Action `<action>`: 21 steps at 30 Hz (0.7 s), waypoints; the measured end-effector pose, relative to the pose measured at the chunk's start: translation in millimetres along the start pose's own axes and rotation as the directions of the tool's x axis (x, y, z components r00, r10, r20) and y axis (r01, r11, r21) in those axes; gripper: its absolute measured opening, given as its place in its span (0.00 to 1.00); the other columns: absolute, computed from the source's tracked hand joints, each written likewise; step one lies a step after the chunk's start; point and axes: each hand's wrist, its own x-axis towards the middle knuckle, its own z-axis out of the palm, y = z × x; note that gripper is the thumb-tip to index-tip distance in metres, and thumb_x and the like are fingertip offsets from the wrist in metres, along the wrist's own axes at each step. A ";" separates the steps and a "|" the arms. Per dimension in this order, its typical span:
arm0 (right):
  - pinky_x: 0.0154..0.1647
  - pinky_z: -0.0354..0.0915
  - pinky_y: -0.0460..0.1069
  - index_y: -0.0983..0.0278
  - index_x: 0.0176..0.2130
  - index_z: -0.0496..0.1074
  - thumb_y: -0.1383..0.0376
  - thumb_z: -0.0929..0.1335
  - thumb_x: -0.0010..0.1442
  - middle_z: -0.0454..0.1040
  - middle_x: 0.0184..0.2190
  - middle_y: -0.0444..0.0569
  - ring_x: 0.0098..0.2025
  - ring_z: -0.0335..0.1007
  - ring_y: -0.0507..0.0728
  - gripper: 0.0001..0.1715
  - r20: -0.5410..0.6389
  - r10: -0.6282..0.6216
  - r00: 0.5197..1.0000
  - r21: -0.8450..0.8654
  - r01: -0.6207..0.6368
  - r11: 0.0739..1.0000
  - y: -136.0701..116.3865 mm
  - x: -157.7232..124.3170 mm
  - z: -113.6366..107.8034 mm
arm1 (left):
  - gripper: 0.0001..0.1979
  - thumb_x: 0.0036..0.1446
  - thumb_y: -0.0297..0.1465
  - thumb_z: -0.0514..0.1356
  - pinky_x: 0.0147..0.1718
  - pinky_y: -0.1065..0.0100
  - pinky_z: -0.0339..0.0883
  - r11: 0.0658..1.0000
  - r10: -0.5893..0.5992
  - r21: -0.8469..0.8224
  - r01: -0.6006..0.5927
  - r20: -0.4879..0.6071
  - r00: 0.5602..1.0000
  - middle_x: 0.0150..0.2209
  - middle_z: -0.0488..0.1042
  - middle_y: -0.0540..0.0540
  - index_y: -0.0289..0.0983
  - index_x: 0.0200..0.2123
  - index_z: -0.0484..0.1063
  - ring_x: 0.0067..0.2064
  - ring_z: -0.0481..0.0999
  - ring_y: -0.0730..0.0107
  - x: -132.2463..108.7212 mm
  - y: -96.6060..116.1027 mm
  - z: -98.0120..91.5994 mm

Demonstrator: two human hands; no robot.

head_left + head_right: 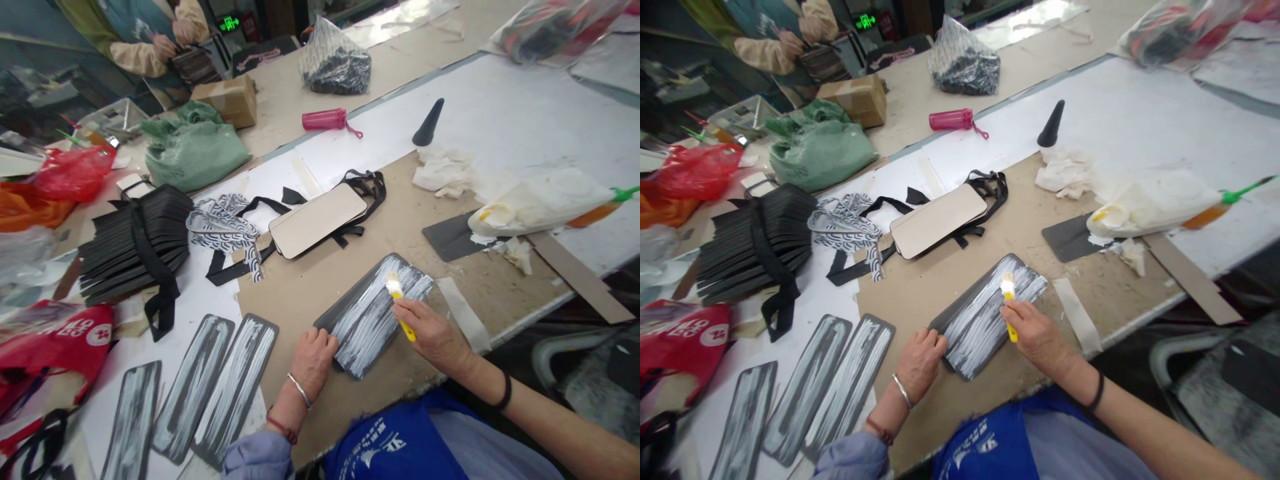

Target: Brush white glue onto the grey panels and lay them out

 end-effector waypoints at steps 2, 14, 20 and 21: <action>0.45 0.69 0.54 0.68 0.44 0.69 0.77 0.58 0.59 0.71 0.42 0.58 0.45 0.68 0.59 0.17 -0.014 0.002 1.000 0.007 -0.002 1.000 -0.8 0.0 0.2 | 0.11 0.56 0.22 0.48 0.32 0.64 0.61 0.995 -0.032 -0.093 0.025 -0.075 0.997 0.30 0.70 0.46 0.39 0.30 0.67 0.34 0.67 0.63 -4.2 2.3 -0.6; 0.46 0.70 0.52 0.66 0.46 0.68 0.76 0.58 0.60 0.71 0.42 0.56 0.46 0.69 0.57 0.18 -0.078 0.088 0.993 0.110 -0.080 0.991 4.0 6.8 -13.2 | 0.26 0.40 0.47 0.65 0.35 0.68 0.68 -0.558 -0.576 -0.798 0.226 0.569 0.587 0.37 0.76 0.44 0.36 0.39 0.69 0.38 0.74 0.65 -3.1 52.3 23.9; 0.45 0.70 0.54 0.65 0.45 0.70 0.74 0.59 0.60 0.72 0.42 0.56 0.45 0.70 0.58 0.17 -0.100 0.130 0.986 0.047 -0.126 0.991 29.8 21.3 -16.9 | 0.25 0.36 0.47 0.65 0.36 0.65 0.70 -0.560 -0.592 -0.778 0.284 0.616 0.520 0.35 0.77 0.44 0.37 0.37 0.73 0.40 0.76 0.60 -0.3 56.9 30.4; 0.45 0.71 0.54 0.65 0.44 0.70 0.74 0.59 0.60 0.72 0.41 0.56 0.44 0.70 0.58 0.16 -0.096 0.122 0.988 0.043 -0.119 0.992 30.4 22.2 -16.8 | 0.25 0.35 0.47 0.65 0.38 0.64 0.70 -0.550 -0.601 -0.785 0.285 0.608 0.519 0.36 0.77 0.44 0.38 0.37 0.73 0.42 0.75 0.59 -0.6 55.3 34.0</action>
